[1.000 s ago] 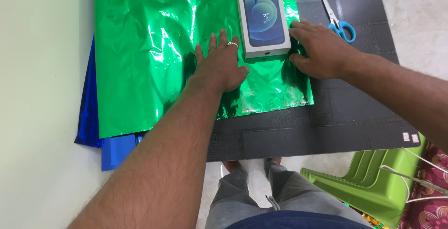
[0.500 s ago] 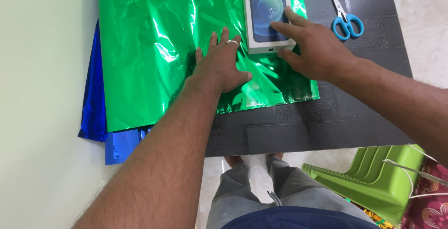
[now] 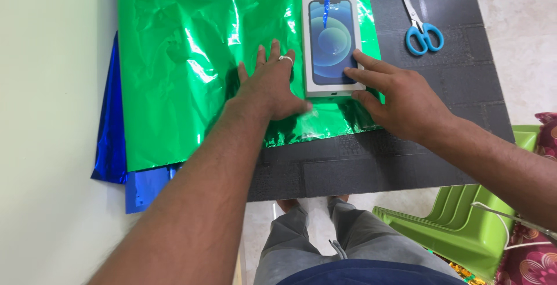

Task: The person wraps a smartphone box with green metallic wrapping paper. They unroll the paper, position the box, fold the sides, and use scissors to trim the excess paper. The person then folds the remaining flaps over the box to complete the wrapping.

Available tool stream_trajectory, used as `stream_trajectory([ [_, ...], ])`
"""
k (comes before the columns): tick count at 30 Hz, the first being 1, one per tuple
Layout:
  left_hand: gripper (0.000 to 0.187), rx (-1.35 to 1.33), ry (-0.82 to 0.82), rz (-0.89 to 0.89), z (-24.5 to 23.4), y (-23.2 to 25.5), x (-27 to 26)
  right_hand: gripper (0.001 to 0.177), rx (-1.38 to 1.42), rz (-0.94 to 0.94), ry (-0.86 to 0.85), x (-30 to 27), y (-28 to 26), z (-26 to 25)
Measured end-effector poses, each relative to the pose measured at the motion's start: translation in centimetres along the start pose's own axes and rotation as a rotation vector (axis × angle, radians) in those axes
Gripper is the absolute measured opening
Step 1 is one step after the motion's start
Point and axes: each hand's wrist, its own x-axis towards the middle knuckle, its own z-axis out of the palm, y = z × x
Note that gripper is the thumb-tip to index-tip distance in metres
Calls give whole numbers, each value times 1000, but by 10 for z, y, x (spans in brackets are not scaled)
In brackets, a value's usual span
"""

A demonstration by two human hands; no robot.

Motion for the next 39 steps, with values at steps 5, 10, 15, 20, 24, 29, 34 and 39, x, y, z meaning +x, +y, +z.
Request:
stream_trajectory([
  [5,109,-168,149,-68,-4,16,9,59,95,-33,53,-2,9,-4],
  [10,109,-202,282,21,1,48,10,75,106,94,12,3,33,6],
  [15,116,5,59,118,-7,70,10,69,-81,-105,-47,15,56,16],
  [20,113,-2,143,113,-2,61,5,66,-83,-76,-106,15,65,14],
  [24,111,-41,205,92,3,48,-1,67,-41,-93,-106,16,69,10],
  [29,111,-60,230,82,6,40,-11,69,-7,-62,-114,18,66,8],
  [34,113,-97,256,92,2,42,-13,65,98,144,-11,20,55,-3],
  [39,109,-319,477,-102,2,45,-14,66,243,748,67,32,49,-4],
])
